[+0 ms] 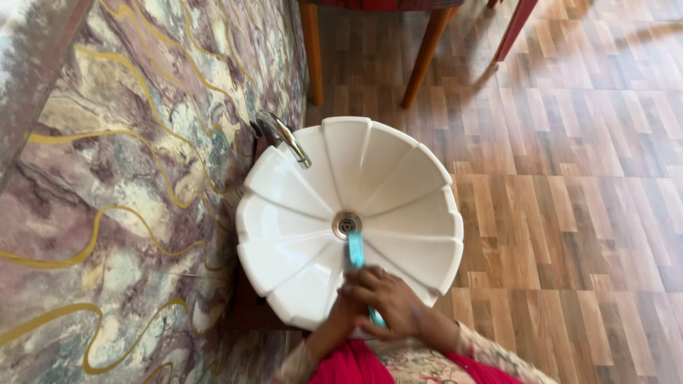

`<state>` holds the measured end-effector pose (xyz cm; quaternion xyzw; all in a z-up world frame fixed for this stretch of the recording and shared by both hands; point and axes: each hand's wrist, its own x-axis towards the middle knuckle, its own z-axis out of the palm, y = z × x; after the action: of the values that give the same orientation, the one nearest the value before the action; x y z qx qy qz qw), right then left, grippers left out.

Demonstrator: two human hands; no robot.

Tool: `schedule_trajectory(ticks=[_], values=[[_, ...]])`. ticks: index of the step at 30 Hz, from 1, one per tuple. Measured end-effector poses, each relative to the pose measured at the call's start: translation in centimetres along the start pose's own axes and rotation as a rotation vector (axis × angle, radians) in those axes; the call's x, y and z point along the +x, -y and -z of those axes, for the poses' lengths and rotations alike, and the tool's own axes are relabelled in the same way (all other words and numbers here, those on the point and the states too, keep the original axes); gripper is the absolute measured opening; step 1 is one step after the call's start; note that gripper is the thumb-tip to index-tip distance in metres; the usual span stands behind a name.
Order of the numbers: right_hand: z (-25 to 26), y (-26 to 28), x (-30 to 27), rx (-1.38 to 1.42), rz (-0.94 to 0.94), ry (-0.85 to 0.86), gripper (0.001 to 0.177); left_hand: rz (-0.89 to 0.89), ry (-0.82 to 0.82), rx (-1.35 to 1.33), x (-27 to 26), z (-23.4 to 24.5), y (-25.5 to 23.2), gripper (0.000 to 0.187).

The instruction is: The person cleans the interior and exterior of a pedestal sink using a blue scrub brush, moving the brush in circular and scrubbing motions over all visible surfaces.

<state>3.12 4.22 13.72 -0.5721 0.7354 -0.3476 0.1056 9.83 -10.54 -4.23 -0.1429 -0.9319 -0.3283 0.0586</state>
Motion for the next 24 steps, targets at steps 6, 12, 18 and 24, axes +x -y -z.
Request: schedule_trajectory(ticks=[6,12,18,24], values=[[1.5,3.1,-0.6,0.125,0.010,0.106,0.068,-0.059,-0.047,0.002,-3.9,3.0,-3.5,0.045],[-1.0,-1.0,4.7,-0.147,0.010,0.092,0.067,0.034,-0.118,-0.143,1.5,2.8,3.6,0.047],[3.4,1.3,1.4,0.225,-0.028,0.276,0.065,-0.178,-0.204,-0.005,-3.5,4.0,-3.5,0.051],[-1.8,-0.2,3.3,-0.133,0.139,0.075,0.079,-0.093,-0.056,0.101,0.4,3.9,2.3,0.035]])
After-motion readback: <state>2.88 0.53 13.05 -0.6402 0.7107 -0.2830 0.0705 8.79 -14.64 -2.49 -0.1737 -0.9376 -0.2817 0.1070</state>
